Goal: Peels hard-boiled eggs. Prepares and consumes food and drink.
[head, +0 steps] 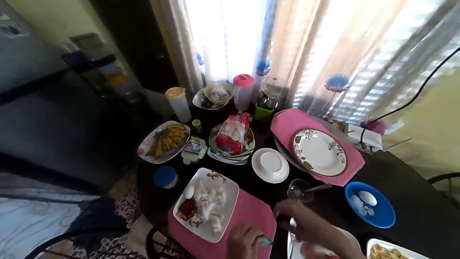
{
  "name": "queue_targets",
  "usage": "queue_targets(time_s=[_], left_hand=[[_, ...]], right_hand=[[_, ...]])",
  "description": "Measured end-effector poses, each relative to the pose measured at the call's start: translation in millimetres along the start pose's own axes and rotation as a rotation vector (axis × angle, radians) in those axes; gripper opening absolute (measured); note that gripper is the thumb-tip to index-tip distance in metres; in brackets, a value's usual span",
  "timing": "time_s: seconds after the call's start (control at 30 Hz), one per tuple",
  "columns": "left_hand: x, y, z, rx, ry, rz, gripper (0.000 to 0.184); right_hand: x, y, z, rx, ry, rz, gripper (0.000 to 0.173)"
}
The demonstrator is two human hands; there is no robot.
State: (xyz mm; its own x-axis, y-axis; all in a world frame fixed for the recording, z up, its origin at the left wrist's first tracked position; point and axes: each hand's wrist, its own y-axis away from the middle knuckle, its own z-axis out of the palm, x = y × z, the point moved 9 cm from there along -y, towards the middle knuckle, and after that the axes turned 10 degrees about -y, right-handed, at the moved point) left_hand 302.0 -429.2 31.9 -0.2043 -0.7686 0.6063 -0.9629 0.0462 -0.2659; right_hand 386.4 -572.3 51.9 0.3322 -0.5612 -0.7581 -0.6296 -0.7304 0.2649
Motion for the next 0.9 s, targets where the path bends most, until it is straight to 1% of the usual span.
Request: queue_targets(time_s=[0.03, 0.07, 0.1, 0.17, 0.23, 0.27, 0.33, 0.4, 0.47, 0.5, 0.53, 0.57, 0.63, 0.67, 0.73, 0.77, 0.8, 0.83, 0.9], left_hand=[[-2, 3, 0, 0.003, 0.031, -0.035, 0.007], [-5, 5, -1, -0.01, 0.077, -0.08, 0.008], [-9, 7, -1, -0.046, 0.13, -0.141, 0.01], [-20, 11, -5, -0.116, 0.243, -0.301, 0.013], [-34, 11, -10, -0.165, 0.372, -0.456, 0.014], [-43, 11, -11, -0.184, 0.435, -0.517, 0.015], [-60, 13, -11, -0.212, 0.551, -0.598, 0.014], [-72, 16, -9, -0.24, 0.624, -0.647, 0.017], [-82, 25, -4, -0.304, 0.683, -0.73, 0.019], [-85, 32, 0, -0.343, 0.721, -0.786, 0.02], [-87, 40, 5, -0.385, 0.772, -0.855, 0.021], [-88, 50, 11, -0.434, 0.826, -0.936, 0.021], [-82, 71, 23, -0.564, 0.946, -1.057, 0.021], [-78, 82, 29, -0.639, 0.993, -1.079, 0.019], [-69, 104, 41, -0.813, 1.051, -1.051, 0.015], [-64, 113, 45, -0.893, 1.049, -1.023, 0.014], [-60, 120, 46, -0.95, 1.045, -1.005, 0.016], [-57, 126, 44, -0.977, 1.039, -1.011, 0.02], [-53, 132, 33, -0.915, 1.006, -1.103, 0.03]], right_hand=[[-19, 5, 17, -0.022, -0.108, -0.126, 0.024], [-29, 7, 33, -0.035, -0.186, -0.203, 0.023], [-33, 8, 46, -0.028, -0.234, -0.227, 0.023], [-29, 9, 62, 0.023, -0.305, -0.154, 0.031], [-17, 13, 71, 0.057, -0.395, -0.048, 0.047], [-11, 17, 76, 0.044, -0.451, 0.005, 0.052], [-4, 26, 89, 0.01, -0.577, 0.077, 0.052], [-5, 37, 95, 0.03, -0.727, 0.075, 0.056], [-11, 48, 98, 0.049, -0.887, 0.02, 0.065], [-17, 54, 98, 0.05, -0.933, -0.019, 0.067], [-23, 60, 96, 0.053, -0.94, -0.064, 0.064], [-29, 63, 94, 0.065, -0.9, -0.115, 0.058], [-36, 67, 89, 0.174, -0.692, -0.191, 0.04], [-39, 67, 86, 0.259, -0.577, -0.216, 0.029], [-42, 66, 84, 0.379, -0.438, -0.228, 0.014], [-42, 64, 85, 0.374, -0.445, -0.227, 0.013], [-42, 62, 88, 0.342, -0.493, -0.229, 0.017], [-41, 60, 91, 0.302, -0.573, -0.22, 0.019], [-35, 57, 101, 0.263, -0.784, -0.133, 0.018]])
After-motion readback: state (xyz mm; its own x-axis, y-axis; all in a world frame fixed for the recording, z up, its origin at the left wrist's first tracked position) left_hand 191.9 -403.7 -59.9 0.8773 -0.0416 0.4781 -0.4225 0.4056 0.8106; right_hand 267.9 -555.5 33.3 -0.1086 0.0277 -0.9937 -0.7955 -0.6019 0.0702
